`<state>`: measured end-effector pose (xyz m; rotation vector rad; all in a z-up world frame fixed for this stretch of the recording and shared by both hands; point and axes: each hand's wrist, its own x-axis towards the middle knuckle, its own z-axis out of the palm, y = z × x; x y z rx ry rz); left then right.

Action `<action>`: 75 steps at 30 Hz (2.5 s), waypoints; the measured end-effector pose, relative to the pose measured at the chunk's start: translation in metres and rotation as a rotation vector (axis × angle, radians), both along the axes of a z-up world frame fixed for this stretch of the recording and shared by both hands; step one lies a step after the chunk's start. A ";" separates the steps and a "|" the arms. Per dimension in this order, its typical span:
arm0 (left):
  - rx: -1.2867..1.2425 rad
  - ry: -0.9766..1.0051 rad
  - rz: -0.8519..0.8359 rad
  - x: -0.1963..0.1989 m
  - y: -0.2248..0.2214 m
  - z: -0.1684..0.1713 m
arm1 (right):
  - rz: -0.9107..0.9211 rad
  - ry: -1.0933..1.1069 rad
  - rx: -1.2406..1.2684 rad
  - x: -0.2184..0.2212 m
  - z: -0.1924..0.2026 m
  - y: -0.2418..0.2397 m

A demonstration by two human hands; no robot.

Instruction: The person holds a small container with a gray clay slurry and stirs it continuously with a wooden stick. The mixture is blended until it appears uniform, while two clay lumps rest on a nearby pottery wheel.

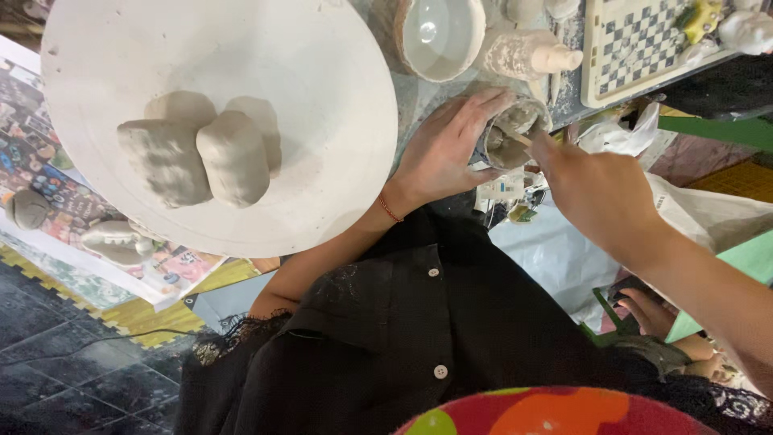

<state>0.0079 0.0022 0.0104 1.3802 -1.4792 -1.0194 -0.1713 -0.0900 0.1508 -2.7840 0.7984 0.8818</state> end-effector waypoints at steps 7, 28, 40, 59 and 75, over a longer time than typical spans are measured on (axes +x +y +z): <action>0.039 -0.055 -0.023 -0.007 -0.005 -0.004 | 0.037 0.113 -0.013 -0.008 0.019 0.009; -0.008 -0.050 -0.007 -0.004 -0.002 -0.003 | 0.072 0.052 0.032 -0.014 0.021 -0.004; -0.045 -0.039 0.003 -0.009 0.003 -0.007 | 0.154 0.018 -0.070 -0.011 -0.013 0.017; -0.047 -0.031 0.018 -0.007 0.000 -0.003 | -0.124 0.024 -0.021 -0.018 0.003 0.037; -0.060 -0.030 0.044 -0.019 0.006 0.002 | -0.253 -0.116 -0.114 -0.020 -0.015 0.067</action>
